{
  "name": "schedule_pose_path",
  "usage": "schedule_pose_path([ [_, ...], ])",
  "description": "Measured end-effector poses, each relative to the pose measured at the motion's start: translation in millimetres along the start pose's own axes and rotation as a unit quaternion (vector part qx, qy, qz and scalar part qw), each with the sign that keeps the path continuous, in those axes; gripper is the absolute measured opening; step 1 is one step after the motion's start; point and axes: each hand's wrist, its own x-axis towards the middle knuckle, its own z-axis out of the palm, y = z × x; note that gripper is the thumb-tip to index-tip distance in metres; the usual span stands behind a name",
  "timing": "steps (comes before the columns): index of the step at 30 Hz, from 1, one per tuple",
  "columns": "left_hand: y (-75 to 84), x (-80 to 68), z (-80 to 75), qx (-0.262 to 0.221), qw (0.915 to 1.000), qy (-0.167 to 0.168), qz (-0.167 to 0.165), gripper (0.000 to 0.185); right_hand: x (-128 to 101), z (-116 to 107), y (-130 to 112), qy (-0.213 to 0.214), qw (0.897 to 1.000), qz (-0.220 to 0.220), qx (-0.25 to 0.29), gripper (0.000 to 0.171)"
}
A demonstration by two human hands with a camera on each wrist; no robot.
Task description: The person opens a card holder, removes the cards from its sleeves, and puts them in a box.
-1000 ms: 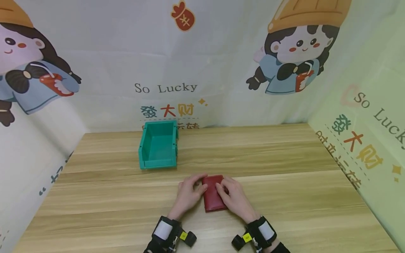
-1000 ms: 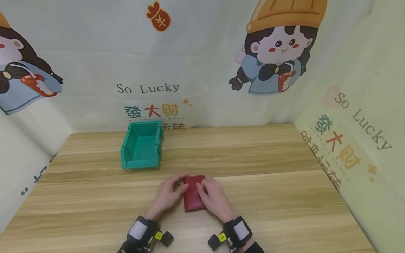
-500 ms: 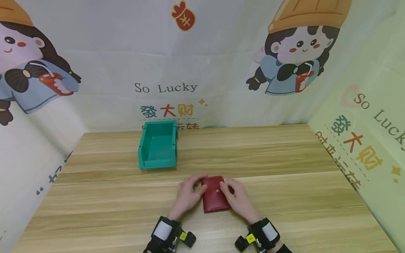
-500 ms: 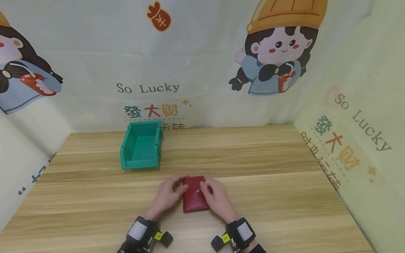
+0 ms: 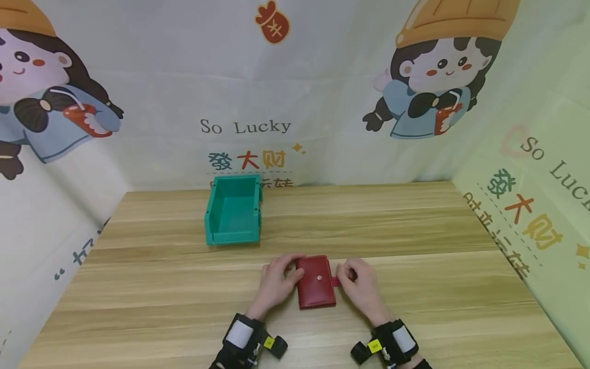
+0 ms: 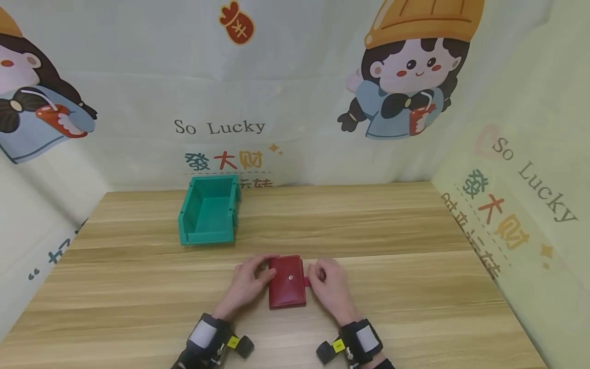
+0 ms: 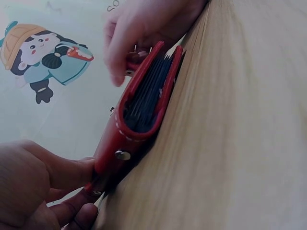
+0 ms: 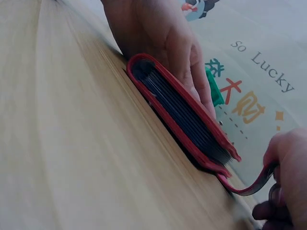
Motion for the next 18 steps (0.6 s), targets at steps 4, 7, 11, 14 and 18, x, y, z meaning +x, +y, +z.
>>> schedule_pose_path([
  [4, -1.0, 0.5, 1.9, 0.003, 1.0000, 0.002, 0.006, 0.029, -0.2, -7.8, 4.8, 0.004, 0.999, -0.007, -0.049, 0.034],
  [7, -0.9, 0.8, 2.7, 0.001, 1.0000, 0.004, 0.008, 0.028, -1.0, -12.1, 5.6, -0.004, 0.997, -0.006, -0.081, 0.029],
  [11, -0.5, 1.2, 3.0, -0.004, 1.0000, 0.001, 0.006, 0.028, -2.3, -11.2, 4.2, -0.021, 0.994, -0.003, -0.109, 0.027],
  [14, -1.0, 1.2, 3.1, 0.000, 0.9999, 0.003, 0.010, 0.027, -1.0, -4.7, 0.3, -0.017, 0.994, -0.013, -0.104, 0.026],
  [18, -1.2, 1.3, 4.4, 0.003, 0.9999, 0.011, 0.008, 0.028, 3.1, 5.8, -7.1, 0.010, 0.997, -0.006, -0.075, 0.016],
])
